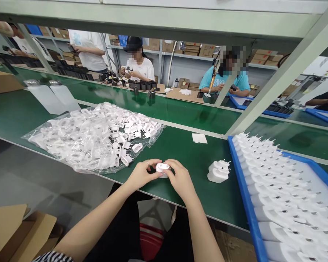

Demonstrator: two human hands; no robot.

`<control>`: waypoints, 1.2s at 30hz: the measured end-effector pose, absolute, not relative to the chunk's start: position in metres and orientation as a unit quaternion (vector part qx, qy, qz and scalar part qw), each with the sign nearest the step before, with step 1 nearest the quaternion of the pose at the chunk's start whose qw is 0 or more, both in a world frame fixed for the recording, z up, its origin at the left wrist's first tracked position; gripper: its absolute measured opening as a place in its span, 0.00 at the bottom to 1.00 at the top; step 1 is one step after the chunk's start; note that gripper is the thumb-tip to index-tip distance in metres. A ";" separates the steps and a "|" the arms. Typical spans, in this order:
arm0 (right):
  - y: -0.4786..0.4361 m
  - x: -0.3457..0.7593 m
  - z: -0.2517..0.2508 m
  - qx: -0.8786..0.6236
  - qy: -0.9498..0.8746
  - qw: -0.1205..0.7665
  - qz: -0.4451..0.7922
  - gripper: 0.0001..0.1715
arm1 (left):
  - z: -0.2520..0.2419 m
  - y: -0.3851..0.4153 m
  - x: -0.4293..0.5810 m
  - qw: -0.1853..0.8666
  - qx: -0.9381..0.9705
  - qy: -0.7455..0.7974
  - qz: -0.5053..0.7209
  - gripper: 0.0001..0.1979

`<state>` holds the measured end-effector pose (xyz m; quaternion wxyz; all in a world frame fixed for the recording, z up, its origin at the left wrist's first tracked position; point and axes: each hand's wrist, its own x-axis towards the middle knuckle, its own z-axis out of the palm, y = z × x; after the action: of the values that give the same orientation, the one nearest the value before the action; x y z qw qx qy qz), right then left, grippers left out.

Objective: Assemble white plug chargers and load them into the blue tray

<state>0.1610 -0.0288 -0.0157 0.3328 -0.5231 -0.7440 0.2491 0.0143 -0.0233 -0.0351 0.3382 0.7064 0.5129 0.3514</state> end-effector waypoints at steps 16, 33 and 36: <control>-0.012 0.158 0.023 -0.602 -0.753 0.028 0.265 0.09 | 0.043 0.000 0.029 0.179 0.832 0.514 -0.112 0.13; -0.025 0.170 0.015 -0.538 -0.780 0.136 0.289 0.10 | 0.014 0.003 0.016 0.318 0.844 0.421 0.099 0.05; -0.047 0.189 0.009 -0.569 -0.748 0.176 0.293 0.11 | 0.001 -0.012 0.029 0.320 0.854 0.387 0.134 0.10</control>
<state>0.1887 -0.0465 0.0092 0.1761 -0.5687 -0.7480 0.2934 0.0293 -0.0121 0.0014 0.3202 0.8540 0.3875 0.1342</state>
